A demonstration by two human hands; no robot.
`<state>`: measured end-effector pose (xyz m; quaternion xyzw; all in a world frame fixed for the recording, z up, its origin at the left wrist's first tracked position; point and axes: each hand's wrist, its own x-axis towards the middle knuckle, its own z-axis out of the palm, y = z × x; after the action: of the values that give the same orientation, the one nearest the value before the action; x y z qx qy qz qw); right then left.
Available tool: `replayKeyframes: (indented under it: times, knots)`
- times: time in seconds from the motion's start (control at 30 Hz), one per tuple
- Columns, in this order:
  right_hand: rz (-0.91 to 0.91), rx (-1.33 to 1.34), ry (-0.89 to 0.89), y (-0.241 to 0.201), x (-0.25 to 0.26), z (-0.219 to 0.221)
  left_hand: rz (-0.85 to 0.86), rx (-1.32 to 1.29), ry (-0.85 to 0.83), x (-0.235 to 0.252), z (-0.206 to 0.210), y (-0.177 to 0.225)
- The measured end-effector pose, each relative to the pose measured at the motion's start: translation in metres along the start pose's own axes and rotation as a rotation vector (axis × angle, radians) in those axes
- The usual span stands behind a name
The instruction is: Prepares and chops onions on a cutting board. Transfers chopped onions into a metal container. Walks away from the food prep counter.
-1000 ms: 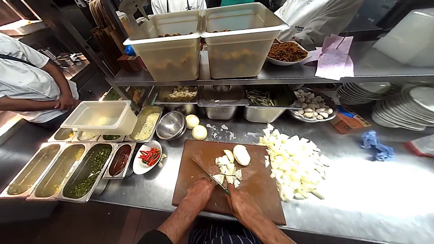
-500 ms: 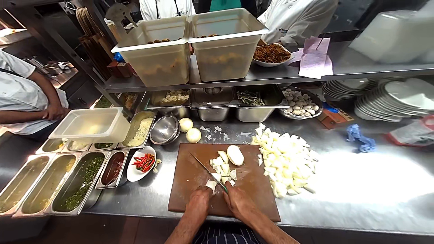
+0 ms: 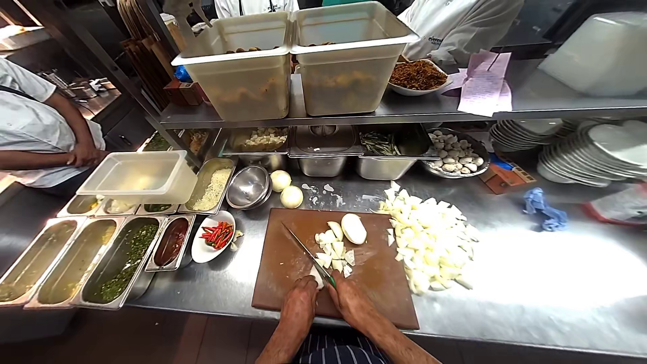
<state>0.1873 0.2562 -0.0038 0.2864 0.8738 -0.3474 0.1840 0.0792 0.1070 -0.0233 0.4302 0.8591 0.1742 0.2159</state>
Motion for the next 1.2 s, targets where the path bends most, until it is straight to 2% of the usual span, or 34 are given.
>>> replayKeyframes:
  times: [0.1,0.23,0.3,0.37,0.47,0.57,0.63,0.73,0.8,0.9,1.0,1.03,1.13,1.2]
  knots:
    - [-0.030,-0.017,0.021,-0.002,-0.010,-0.015,-0.001,-0.008,-0.026,0.003,-0.009,-0.017]
    - [-0.012,-0.146,-0.105,-0.031,-0.026,-0.044,0.121,0.022,-0.030,0.009,-0.018,-0.037]
    - [-0.005,-0.149,-0.117,-0.026,-0.017,-0.028,0.150,0.023,-0.020,0.009,-0.019,-0.042]
    - [-0.043,-0.106,-0.049,-0.012,-0.006,-0.009,0.156,0.026,0.005,0.010,-0.016,-0.043]
    - [-0.051,-0.038,-0.039,-0.007,-0.007,-0.010,0.130,0.014,0.065,0.002,-0.005,-0.040]
    - [-0.040,-0.065,-0.058,-0.021,-0.019,-0.027,0.115,0.055,0.115,0.007,0.002,-0.031]
    - [-0.009,-0.085,-0.094,-0.023,-0.017,-0.017,0.101,0.090,0.113,0.007,0.004,-0.022]
    - [-0.069,-0.053,0.020,-0.005,0.003,0.008,0.071,0.107,0.112,0.015,0.005,-0.017]
    - [-0.094,0.060,0.099,0.004,-0.001,0.015,0.045,0.082,0.079,0.015,0.006,-0.014]
    - [-0.041,0.275,0.266,0.018,-0.020,0.001,0.048,-0.061,0.074,0.032,0.008,-0.002]
    - [0.042,0.535,0.372,0.050,-0.043,-0.019,0.032,-0.193,0.245,0.058,-0.016,0.021]
    - [0.077,0.636,0.386,0.063,-0.051,-0.021,0.031,-0.188,0.243,0.073,-0.030,0.029]
    - [0.141,0.960,0.313,0.094,-0.087,-0.027,0.164,-0.060,0.007,0.134,-0.058,0.040]
    - [0.149,0.981,0.201,0.115,-0.111,-0.030,0.311,0.020,-0.144,0.177,-0.060,0.038]
